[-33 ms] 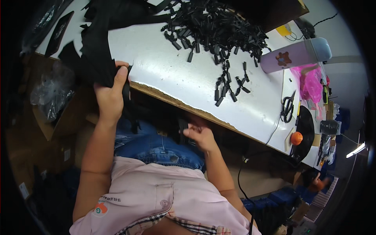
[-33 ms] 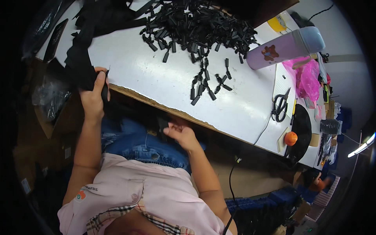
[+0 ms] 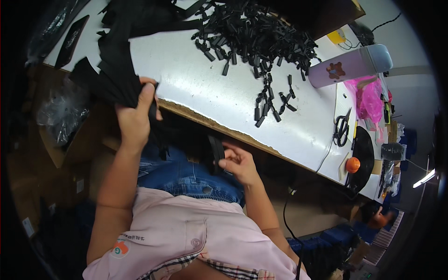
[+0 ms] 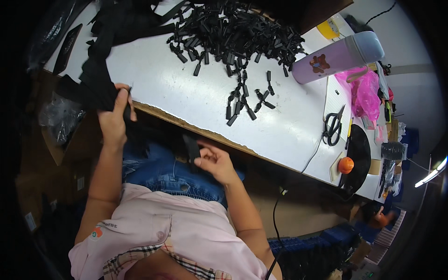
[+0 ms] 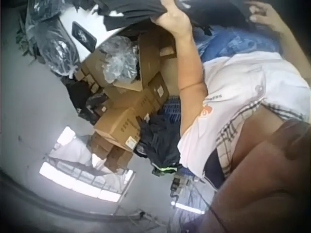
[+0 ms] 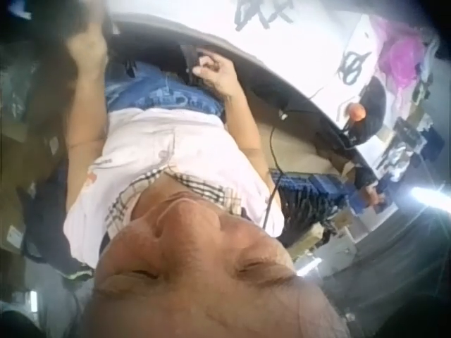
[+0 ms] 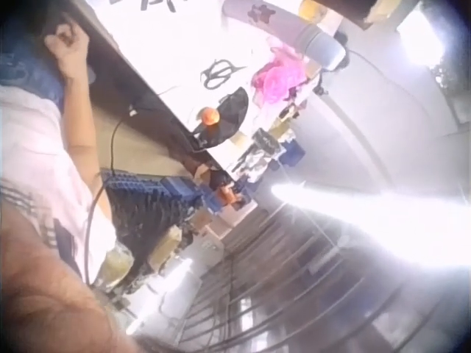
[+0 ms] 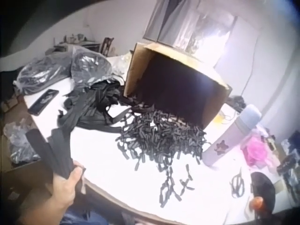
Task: Attaching small plastic clips to fabric straps at a workbench.
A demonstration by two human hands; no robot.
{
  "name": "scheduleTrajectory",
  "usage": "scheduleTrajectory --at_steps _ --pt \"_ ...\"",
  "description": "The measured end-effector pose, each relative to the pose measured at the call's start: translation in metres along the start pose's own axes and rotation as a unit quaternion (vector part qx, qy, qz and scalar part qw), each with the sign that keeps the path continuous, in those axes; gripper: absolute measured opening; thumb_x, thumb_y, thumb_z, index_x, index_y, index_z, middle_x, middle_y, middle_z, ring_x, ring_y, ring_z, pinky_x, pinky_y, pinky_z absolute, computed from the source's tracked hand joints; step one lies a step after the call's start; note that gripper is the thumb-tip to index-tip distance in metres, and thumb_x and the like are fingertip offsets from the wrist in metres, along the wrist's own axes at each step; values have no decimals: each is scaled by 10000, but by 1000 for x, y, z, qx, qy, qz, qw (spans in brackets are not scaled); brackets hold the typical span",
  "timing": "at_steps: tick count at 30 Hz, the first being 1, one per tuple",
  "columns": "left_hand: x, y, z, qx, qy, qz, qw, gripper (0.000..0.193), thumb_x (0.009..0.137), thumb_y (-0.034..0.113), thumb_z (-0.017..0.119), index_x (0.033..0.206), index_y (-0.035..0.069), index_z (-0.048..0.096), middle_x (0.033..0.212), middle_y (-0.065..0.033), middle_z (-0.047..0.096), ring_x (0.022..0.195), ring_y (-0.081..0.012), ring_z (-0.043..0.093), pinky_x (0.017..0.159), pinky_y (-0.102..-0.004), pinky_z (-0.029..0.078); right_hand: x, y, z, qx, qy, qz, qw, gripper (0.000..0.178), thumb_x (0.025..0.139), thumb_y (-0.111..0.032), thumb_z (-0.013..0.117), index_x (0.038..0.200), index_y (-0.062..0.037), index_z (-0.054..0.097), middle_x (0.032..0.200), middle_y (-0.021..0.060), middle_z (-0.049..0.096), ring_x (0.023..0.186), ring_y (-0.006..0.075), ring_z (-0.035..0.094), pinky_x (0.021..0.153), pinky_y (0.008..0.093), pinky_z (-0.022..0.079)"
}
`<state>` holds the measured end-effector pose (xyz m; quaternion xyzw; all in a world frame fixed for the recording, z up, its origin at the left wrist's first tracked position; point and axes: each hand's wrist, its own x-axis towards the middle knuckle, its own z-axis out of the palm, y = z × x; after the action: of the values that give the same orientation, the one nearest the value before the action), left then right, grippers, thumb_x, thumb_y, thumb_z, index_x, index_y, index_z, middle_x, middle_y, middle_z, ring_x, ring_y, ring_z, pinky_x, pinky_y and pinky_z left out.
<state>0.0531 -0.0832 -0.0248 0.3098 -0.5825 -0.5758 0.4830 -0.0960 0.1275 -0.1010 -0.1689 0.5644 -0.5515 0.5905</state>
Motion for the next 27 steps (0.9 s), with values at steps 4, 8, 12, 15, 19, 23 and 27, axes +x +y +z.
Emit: scheduleTrajectory --at_steps 4,8,12,15,19,23,27 --pt "-37 12 28 -130 -56 -123 982 109 833 82 473 912 14 443 631 -97 495 446 -144 493 414 -229 417 -45 -44 33 20 -69 -196 978 255 651 32 631 900 44 573 798 131 592 708 184 586 664 284 471" --pt "-54 25 44 -158 -134 -168 964 130 844 124 482 923 23 460 591 -52 471 422 -84 435 365 -192 359 -49 -60 48 38 -55 -272 960 155 675 40 615 826 44 580 772 126 584 690 183 583 637 290 473" --pt "-55 33 55 -255 -192 -285 904 278 838 202 504 1013 -7 451 558 -2 408 409 -44 366 361 -166 310 -40 -61 59 -24 0 -296 955 146 743 44 564 889 39 571 794 66 559 700 88 524 641 203 426" --pt "-55 30 57 -301 -201 -279 889 386 783 226 591 1034 -39 462 571 17 419 423 -28 362 369 -158 299 -33 -60 62 -17 31 -281 959 138 754 28 556 892 36 563 779 50 556 670 73 519 619 193 424" --pt "-52 31 61 -187 -220 -305 908 210 716 123 658 851 0 554 642 15 508 461 -30 418 400 -162 327 -29 -62 54 -149 23 -306 940 133 732 34 578 860 28 542 762 37 547 624 56 488 578 181 411" --pt "-57 18 63 -45 -247 -165 954 157 702 101 667 781 12 564 661 -4 544 516 -78 490 490 -195 404 -31 -77 61 -112 169 -365 909 178 726 -26 595 890 31 559 751 73 549 628 114 521 581 212 435" --pt "-48 26 68 52 -367 0 929 130 697 70 661 774 31 563 739 -8 559 640 -72 499 571 -224 420 -33 -98 41 -267 87 -404 871 89 739 -4 568 824 22 567 713 66 559 616 101 510 567 209 418"
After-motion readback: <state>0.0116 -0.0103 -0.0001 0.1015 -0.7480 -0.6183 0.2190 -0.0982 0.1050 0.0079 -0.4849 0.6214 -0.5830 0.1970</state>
